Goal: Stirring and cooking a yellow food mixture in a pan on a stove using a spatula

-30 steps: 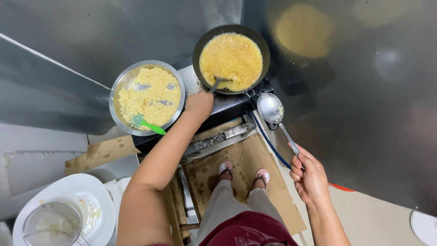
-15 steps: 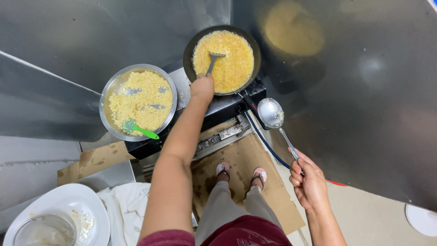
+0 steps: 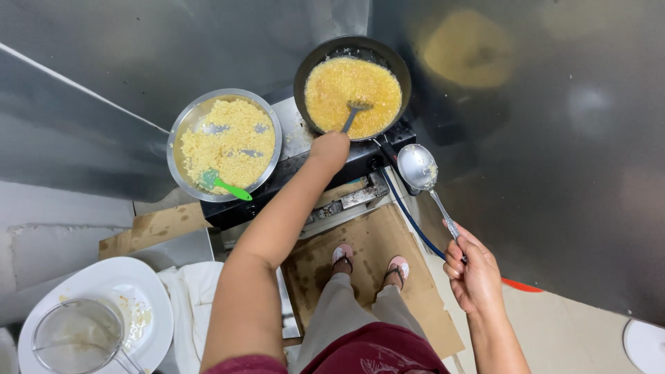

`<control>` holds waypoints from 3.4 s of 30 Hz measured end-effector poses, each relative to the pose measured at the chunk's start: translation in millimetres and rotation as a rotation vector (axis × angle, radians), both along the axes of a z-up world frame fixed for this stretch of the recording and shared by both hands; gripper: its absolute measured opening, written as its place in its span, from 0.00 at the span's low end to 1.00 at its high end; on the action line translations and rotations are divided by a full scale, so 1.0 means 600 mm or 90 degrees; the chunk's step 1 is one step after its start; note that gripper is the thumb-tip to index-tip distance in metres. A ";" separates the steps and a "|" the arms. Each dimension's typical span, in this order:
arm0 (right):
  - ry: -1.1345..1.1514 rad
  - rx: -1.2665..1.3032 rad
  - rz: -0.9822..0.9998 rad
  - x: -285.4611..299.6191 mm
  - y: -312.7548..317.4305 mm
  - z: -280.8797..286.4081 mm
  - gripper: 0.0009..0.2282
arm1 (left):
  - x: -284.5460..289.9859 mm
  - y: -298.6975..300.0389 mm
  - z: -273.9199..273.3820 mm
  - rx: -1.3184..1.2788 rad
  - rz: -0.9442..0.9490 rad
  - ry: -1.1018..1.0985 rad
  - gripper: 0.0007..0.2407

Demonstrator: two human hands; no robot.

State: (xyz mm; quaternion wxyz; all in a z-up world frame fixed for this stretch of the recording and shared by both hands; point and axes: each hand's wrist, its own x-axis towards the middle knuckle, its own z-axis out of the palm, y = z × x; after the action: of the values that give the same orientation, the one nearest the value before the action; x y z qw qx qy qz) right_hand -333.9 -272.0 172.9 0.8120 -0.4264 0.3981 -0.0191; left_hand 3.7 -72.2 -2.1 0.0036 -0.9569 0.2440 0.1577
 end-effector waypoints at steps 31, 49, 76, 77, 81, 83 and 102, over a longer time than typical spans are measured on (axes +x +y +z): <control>-0.089 -0.029 0.050 0.007 -0.014 -0.025 0.20 | -0.144 0.090 0.115 -0.291 0.229 -0.029 0.17; -0.099 -0.015 0.031 0.003 -0.027 -0.017 0.19 | -0.135 0.080 0.053 -0.084 0.015 -0.258 0.08; -0.026 -0.015 0.036 0.000 -0.021 -0.027 0.18 | 0.096 -0.007 -0.055 -0.073 0.173 0.015 0.17; -0.017 -0.017 0.035 0.002 -0.016 -0.021 0.17 | 0.089 0.002 -0.056 -0.036 0.155 0.014 0.16; -0.030 -0.008 0.039 0.012 -0.008 -0.022 0.17 | 0.053 0.049 -0.044 -0.006 0.108 -0.014 0.15; -0.013 -0.017 0.037 0.019 0.000 -0.004 0.17 | 0.026 0.063 -0.012 0.018 0.089 0.004 0.14; -0.041 -0.033 0.092 0.037 -0.005 -0.023 0.18 | -0.117 0.043 0.170 0.063 0.092 0.022 0.11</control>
State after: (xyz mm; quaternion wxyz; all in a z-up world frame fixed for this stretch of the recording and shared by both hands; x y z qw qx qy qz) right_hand -311.9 -274.9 158.9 0.8124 -0.4737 0.3396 0.0157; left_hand -66.5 -46.2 100.0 0.0352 -0.9678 0.1660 0.1860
